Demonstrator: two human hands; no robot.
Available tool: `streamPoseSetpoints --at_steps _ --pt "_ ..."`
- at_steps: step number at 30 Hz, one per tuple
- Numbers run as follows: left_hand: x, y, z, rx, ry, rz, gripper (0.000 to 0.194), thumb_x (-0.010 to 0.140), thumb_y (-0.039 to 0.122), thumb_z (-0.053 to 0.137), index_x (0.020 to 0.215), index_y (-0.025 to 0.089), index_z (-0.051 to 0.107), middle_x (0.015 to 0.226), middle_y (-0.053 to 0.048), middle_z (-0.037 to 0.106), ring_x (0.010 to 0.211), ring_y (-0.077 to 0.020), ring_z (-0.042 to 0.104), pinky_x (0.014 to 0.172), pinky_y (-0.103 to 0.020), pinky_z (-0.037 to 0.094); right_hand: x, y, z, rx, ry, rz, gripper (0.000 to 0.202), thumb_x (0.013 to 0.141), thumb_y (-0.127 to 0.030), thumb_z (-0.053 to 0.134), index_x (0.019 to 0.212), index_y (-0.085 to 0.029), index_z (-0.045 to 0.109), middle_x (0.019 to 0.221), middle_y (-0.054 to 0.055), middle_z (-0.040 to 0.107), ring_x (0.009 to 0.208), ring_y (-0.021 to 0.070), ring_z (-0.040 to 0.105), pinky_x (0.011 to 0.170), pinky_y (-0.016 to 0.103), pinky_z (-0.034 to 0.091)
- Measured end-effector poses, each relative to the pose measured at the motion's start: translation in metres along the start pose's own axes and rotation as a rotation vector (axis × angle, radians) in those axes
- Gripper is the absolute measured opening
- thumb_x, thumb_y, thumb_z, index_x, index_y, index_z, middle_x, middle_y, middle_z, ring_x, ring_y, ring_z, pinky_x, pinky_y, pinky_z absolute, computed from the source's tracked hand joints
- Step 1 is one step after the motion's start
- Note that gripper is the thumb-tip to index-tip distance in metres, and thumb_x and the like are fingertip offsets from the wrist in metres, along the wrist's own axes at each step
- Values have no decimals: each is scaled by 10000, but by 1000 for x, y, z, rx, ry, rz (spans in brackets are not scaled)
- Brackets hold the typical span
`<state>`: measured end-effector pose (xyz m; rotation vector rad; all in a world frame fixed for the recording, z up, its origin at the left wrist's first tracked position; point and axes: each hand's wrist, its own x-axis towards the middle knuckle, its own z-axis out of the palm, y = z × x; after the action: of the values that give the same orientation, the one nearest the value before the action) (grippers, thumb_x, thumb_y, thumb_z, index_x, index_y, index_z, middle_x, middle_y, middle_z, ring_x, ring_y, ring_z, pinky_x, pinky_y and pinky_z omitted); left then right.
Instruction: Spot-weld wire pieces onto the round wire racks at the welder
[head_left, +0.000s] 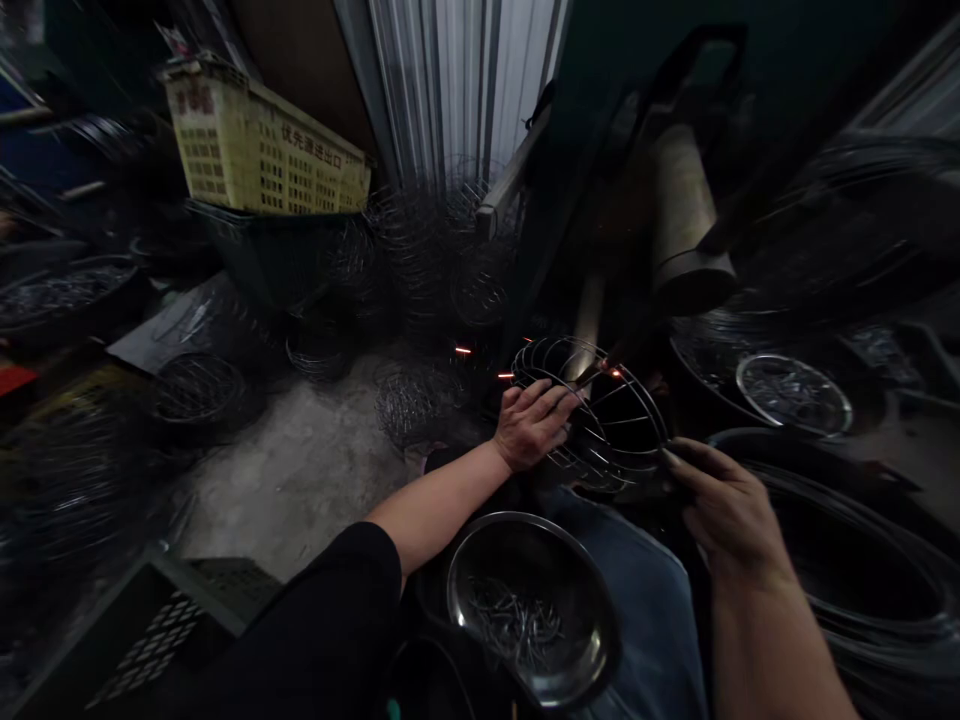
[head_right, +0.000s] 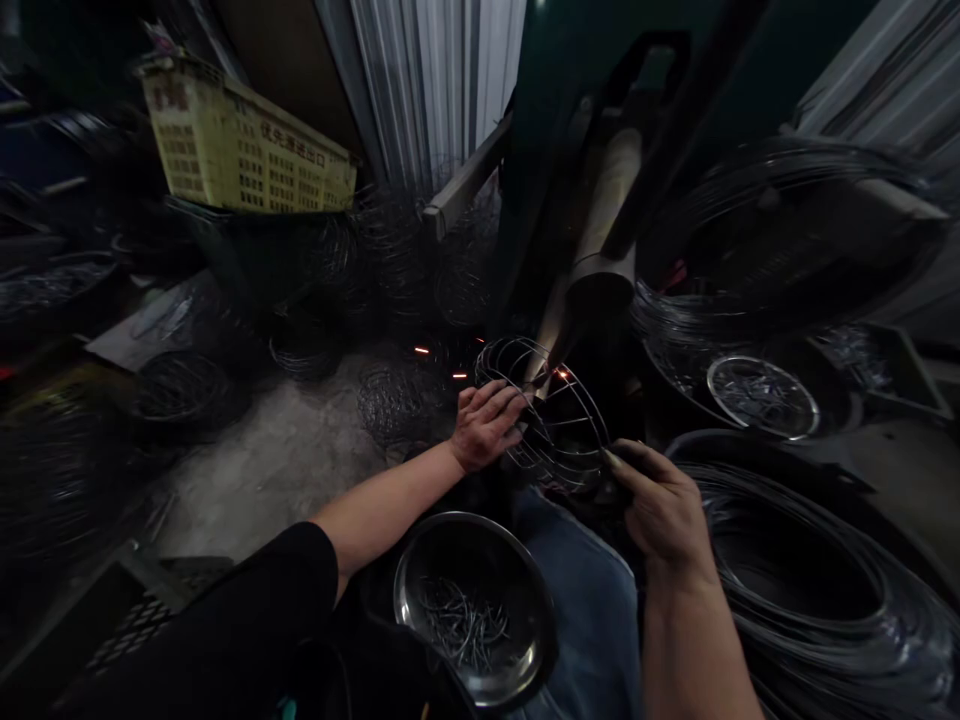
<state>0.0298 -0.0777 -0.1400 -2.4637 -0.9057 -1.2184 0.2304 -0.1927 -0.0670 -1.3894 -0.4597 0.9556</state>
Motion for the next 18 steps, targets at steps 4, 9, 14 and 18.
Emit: streamPoseSetpoints --at_steps 4,9,14,18 --pt "1 -1 -1 -72 79 4 391 918 366 619 1275 218 673 1186 -75 747 1192 -237 644 989 -396 375 -8 -11 4 -56 -2 -14 553 260 -375 1011 727 -197 772 633 8 705 495 114 611 440 186 522" --pt "-1 -6 7 -129 73 -109 456 865 412 634 1249 170 675 1160 -127 742 1154 -270 662 969 -421 484 -1 -32 23 -168 -24 -69 544 333 -375 1002 809 -209 796 669 12 721 521 126 629 450 193 521" --pt "-1 -14 16 -191 37 -181 489 828 390 655 1263 167 659 1183 -141 722 1162 -275 650 999 -446 522 20 -39 34 -244 -70 -182 479 417 -429 976 809 -220 796 754 26 744 629 159 674 545 232 556" --pt "-2 -16 18 -193 49 -189 511 834 385 641 1281 137 651 1183 -160 716 1160 -285 645 999 -458 526 29 -36 38 -289 -86 -239 486 430 -487 967 790 -214 787 744 32 731 636 178 670 550 264 552"
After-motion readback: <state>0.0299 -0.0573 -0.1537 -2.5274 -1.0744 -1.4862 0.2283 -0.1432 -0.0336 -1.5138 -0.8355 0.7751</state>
